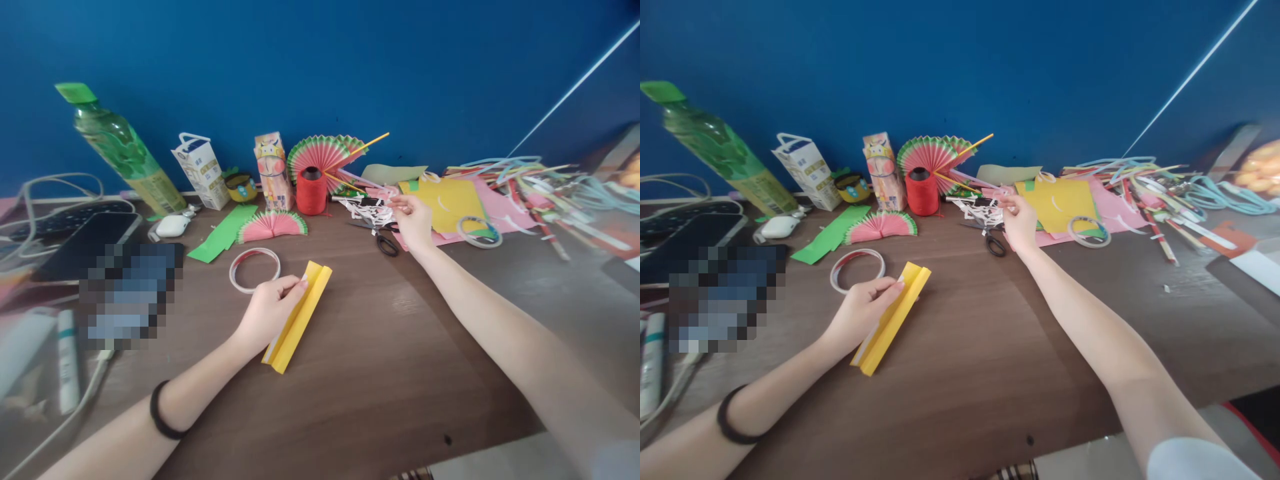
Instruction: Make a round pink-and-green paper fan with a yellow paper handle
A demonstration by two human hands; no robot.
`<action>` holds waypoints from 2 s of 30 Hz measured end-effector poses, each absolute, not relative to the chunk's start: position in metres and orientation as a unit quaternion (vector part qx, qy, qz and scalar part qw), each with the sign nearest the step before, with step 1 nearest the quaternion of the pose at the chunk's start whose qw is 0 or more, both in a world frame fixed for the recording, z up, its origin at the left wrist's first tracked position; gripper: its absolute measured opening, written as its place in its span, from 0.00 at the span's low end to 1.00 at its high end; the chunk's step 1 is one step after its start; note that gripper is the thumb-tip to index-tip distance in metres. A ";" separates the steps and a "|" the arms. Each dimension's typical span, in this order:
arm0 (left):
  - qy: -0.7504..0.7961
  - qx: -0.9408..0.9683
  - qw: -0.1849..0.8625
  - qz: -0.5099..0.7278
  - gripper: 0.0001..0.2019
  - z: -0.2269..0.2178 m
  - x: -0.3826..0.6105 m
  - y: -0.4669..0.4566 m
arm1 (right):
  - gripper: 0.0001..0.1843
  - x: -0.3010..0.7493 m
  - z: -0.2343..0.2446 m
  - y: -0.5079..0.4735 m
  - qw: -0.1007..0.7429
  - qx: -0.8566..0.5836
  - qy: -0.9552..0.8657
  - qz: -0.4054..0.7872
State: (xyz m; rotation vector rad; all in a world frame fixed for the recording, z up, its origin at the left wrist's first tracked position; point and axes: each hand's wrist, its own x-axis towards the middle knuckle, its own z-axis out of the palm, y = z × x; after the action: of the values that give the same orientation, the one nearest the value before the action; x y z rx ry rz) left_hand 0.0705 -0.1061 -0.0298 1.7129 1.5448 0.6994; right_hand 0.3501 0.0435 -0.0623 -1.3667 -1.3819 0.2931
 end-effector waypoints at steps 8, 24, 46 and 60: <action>0.586 0.649 0.393 0.284 0.19 -0.030 0.071 -0.104 | 0.08 0.292 -0.028 -0.005 0.470 -0.461 -0.730 0.184; 0.549 0.687 0.400 0.260 0.18 -0.032 0.071 -0.104 | 0.04 0.251 -0.025 -0.056 0.277 -0.350 -0.808 0.384; 0.573 0.641 0.434 0.268 0.18 -0.028 0.070 -0.105 | 0.10 0.266 -0.036 -0.032 0.464 -0.346 -0.734 0.356; 0.540 0.670 0.414 0.298 0.16 -0.034 0.071 -0.106 | 0.07 0.243 -0.041 -0.073 0.414 -0.323 -0.847 -0.085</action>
State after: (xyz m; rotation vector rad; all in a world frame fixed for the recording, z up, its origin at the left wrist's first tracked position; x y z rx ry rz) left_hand 0.0707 -0.1059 -0.0343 1.6834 1.3578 0.7491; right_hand 0.2433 -0.0728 -0.0406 -0.8128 -2.1291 -0.2129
